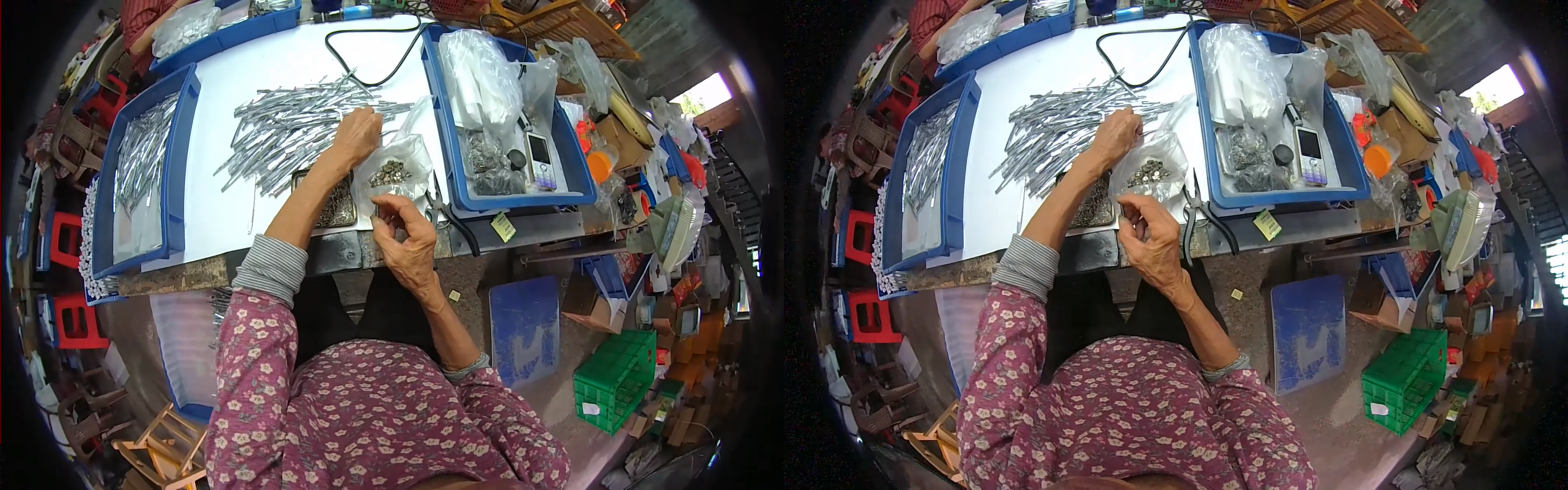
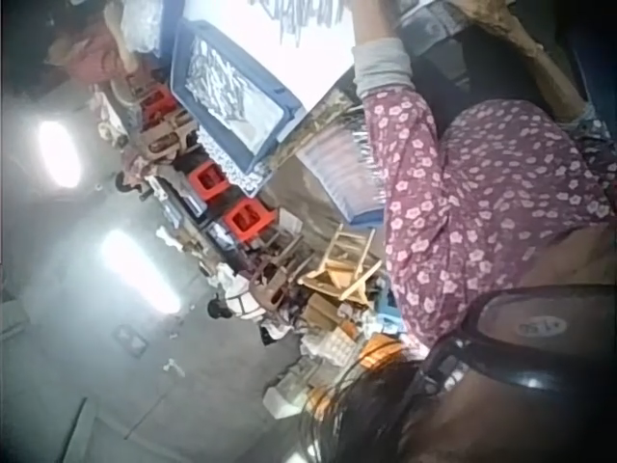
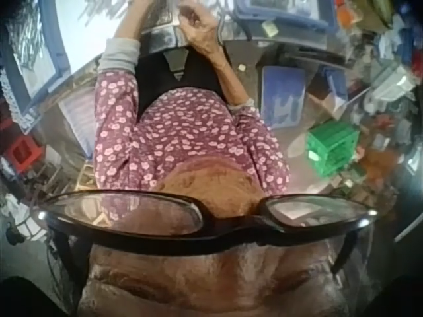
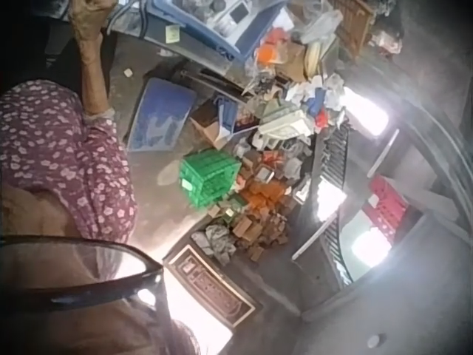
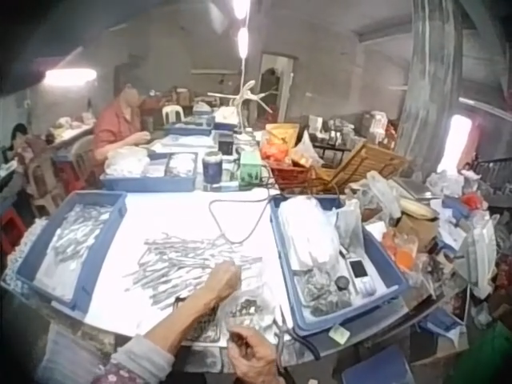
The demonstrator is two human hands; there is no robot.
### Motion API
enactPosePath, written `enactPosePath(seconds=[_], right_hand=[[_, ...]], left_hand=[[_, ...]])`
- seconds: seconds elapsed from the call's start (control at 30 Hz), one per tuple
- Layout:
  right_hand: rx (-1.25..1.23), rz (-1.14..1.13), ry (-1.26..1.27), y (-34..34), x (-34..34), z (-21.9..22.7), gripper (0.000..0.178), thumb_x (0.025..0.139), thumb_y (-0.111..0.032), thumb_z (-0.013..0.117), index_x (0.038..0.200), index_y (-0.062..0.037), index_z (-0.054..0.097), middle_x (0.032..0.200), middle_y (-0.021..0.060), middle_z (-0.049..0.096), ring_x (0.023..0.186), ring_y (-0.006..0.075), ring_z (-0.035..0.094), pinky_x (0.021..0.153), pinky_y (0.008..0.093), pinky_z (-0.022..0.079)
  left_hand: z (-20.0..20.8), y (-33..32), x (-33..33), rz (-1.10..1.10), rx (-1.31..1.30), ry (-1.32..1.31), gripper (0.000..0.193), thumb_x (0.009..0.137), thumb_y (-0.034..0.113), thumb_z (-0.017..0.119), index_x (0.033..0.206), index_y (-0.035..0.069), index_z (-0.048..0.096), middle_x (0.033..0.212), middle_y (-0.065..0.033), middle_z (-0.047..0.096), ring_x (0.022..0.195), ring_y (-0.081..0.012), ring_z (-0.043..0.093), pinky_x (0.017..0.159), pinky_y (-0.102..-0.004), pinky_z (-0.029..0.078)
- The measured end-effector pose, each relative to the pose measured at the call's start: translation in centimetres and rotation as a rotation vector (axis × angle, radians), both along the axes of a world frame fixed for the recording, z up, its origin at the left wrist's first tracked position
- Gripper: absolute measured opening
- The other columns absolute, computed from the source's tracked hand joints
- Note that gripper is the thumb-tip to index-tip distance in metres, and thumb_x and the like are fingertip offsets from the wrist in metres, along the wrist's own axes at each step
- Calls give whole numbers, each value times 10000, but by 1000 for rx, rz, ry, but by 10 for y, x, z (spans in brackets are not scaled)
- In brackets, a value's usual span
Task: Assembling small metal hardware components at a workbench in a workshop.
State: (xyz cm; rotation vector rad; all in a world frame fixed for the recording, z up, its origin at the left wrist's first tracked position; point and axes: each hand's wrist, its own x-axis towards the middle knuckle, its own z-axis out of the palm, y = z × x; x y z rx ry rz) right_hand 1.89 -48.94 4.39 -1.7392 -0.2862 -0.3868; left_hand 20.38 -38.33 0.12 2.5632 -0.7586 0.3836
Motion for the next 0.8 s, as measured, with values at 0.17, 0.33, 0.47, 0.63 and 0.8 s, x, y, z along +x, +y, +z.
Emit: enactPosePath(seconds=[0.17,0.33,0.47,0.63,0.8], right_hand=[[48,-45,84,-7,-1,0,244,744,27,580,984,-17,572,716,-31,498,587,30,410,530,169,352],[40,-33,99,-10,-4,-4,238,741,38,565,975,-4,560,720,-14,501,583,36,410,516,175,353],[30,-52,104,-12,-8,-3,234,742,41,559,973,1,552,720,-14,499,581,37,402,504,176,340],[10,-59,143,-10,-15,-3,227,756,40,557,980,-2,551,726,-24,500,586,30,395,515,172,337],[35,-40,150,-6,-18,-6,217,761,35,558,974,-6,550,731,-25,503,600,30,401,529,175,344]], left_hand=[[8,4,-2,-22,83,-8,74,689,56,512,699,-5,552,741,-177,550,721,-347,562,631,-419,467],[-6,4,8,-232,-9,-75,74,753,89,529,726,36,486,757,-114,490,750,-286,493,665,-363,412],[-10,8,8,-238,-8,-86,55,749,66,510,710,42,481,726,-116,494,728,-285,495,662,-363,409],[10,-2,-5,-270,114,76,107,796,81,423,799,-19,462,741,-188,529,733,-348,548,630,-419,437],[-2,0,2,-202,18,162,92,792,37,396,870,7,434,744,-186,521,700,-347,522,606,-417,409]])
